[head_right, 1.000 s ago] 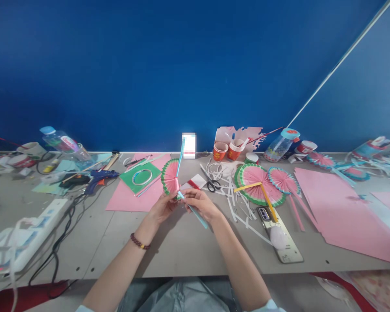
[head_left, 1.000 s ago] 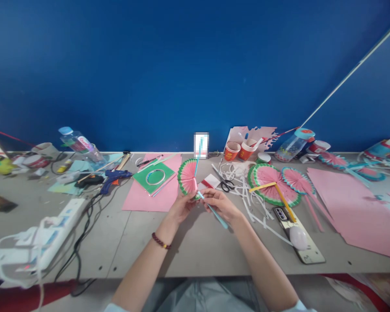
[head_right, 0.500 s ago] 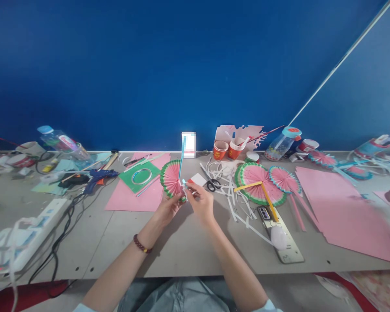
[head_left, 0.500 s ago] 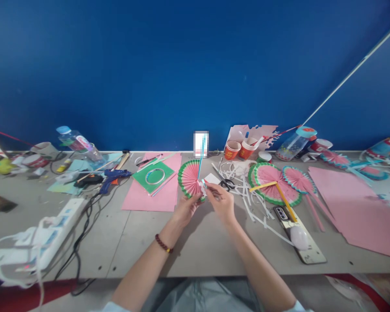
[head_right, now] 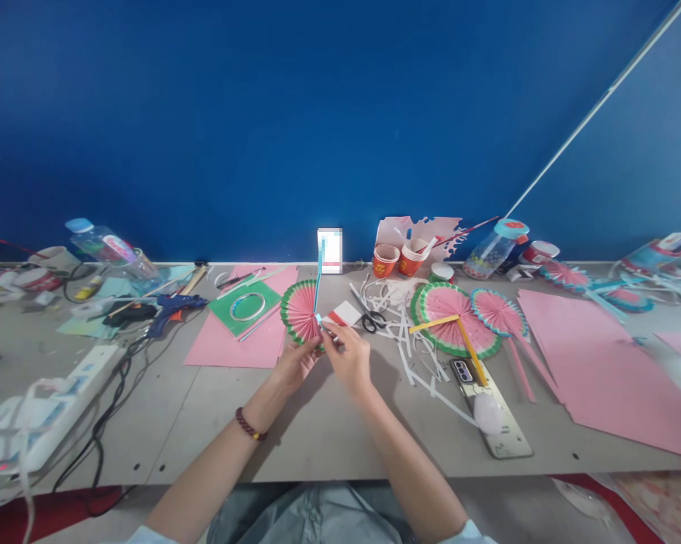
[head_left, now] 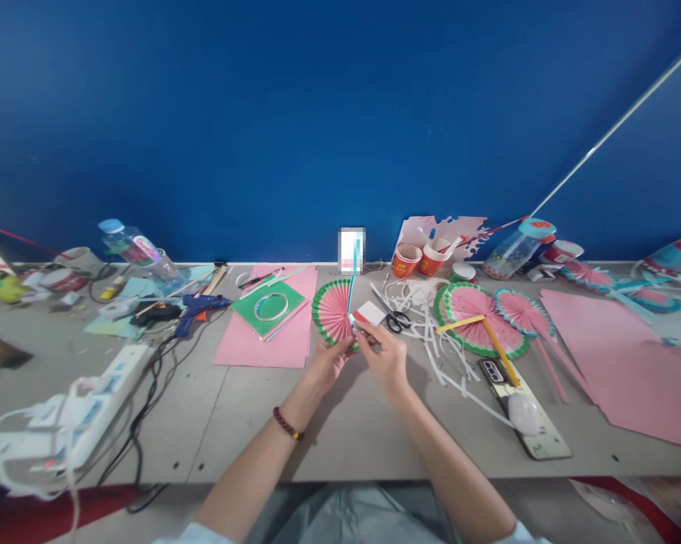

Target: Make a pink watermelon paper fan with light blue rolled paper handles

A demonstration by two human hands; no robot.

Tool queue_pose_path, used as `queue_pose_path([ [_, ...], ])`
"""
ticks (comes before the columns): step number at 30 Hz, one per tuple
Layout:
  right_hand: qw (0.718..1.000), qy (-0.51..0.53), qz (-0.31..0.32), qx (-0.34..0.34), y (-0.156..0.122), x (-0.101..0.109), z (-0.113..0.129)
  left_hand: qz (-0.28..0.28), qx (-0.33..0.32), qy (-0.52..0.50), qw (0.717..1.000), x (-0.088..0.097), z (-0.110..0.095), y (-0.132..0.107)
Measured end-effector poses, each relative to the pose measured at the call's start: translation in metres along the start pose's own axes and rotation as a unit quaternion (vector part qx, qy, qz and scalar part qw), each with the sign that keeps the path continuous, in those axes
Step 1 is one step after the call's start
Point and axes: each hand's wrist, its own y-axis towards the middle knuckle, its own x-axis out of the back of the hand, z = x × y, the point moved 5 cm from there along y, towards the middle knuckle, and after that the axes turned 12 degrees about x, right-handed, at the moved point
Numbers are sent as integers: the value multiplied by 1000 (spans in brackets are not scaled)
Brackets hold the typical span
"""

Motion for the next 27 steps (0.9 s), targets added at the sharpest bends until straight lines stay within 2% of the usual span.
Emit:
queue_pose_path([
  [8,996,-68,13,54,1,0,7,10,-14,-6,1000,-3,-1,-1],
  [15,993,-66,5,97,4,0,13,0,-18,-7,1000,-4,-2,-2],
  [27,996,-31,14,77,4,-2,6,5,-10,-8,1000,-6,-1,-3],
])
